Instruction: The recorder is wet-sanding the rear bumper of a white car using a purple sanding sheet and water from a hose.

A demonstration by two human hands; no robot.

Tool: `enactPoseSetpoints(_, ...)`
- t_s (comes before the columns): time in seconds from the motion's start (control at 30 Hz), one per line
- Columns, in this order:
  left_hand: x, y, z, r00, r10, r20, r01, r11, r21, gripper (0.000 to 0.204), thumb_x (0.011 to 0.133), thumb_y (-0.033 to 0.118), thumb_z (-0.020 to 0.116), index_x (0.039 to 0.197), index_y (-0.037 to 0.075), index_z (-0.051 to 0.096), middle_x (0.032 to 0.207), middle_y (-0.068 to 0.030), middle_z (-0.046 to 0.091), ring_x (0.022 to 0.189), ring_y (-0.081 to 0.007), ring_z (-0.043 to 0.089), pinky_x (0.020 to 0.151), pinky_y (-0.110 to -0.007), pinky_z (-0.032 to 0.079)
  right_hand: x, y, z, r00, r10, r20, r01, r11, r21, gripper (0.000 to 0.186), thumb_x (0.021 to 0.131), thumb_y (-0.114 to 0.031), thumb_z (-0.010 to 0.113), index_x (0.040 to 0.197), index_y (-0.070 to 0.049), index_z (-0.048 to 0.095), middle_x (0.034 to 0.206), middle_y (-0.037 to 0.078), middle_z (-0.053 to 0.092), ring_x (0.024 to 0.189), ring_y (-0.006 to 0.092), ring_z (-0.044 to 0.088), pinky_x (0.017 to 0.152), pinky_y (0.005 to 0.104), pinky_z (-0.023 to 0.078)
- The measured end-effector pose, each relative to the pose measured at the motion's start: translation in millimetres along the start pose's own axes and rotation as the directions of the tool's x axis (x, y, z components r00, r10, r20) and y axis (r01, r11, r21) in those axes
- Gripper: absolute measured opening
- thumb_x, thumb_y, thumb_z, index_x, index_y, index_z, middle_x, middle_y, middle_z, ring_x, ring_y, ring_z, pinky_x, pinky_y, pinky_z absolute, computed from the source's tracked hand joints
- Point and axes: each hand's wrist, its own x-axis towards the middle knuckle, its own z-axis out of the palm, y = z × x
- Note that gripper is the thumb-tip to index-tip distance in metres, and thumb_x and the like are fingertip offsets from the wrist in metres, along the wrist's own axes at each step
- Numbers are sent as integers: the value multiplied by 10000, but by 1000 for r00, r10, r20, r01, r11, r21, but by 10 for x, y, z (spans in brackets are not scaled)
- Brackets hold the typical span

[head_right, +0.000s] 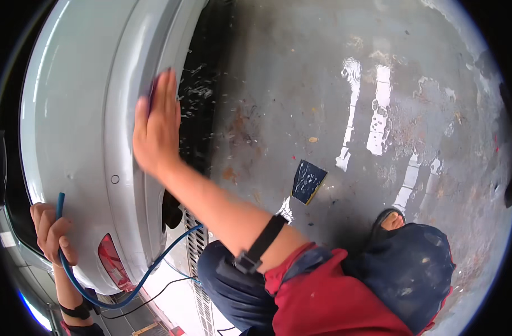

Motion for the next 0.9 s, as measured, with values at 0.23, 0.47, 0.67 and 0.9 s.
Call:
enactPoseSetpoints(0.23, -10, -6, 15, 999, -19, -50, 19, 1000, -6, 353, 1056, 353, 497, 911, 59, 627, 755, -111, 493, 789, -317, 532, 792, -497, 423, 207, 352, -417, 893, 374, -250, -163, 787, 595, 490, 1138, -388, 462, 1327, 43, 600, 1211, 116, 700, 1074, 196, 657, 973, 363, 513)
enactPoseSetpoints(0.47, 11, -25, 0, 1000, 18, -9, -18, 999, 44, 391, 1073, 368, 478, 902, 36, 595, 779, -130, 494, 802, -330, 517, 776, -489, 417, -775, 68, 185, 1000, 21, 14, -22, 993, 119, 694, 1097, -139, 427, 1672, 74, 102, 1739, 321, 92, 1632, 444, 87, 1323, 495, 124)
enactPoseSetpoints(0.67, 27, -5, -10, 1000, 18, 11, -18, 1000, 13, 404, 1068, 380, 479, 899, 29, 589, 788, -143, 494, 799, -350, 520, 775, -506, 421, -682, -27, 239, 997, -71, 26, 72, 997, -24, 706, 1139, -243, 395, 1666, 88, 64, 1732, 341, 80, 1622, 489, 67, 1318, 525, 81)
enactPoseSetpoints(0.9, 50, 36, -4, 1000, 21, -13, -20, 998, 66, 404, 1076, 388, 496, 883, 44, 586, 757, -120, 503, 776, -320, 541, 780, -506, 438, -854, -49, 205, 977, -213, -14, 213, 976, 48, 707, 1089, -149, 452, 1659, 88, 108, 1718, 330, 144, 1609, 491, 115, 1310, 564, 106)
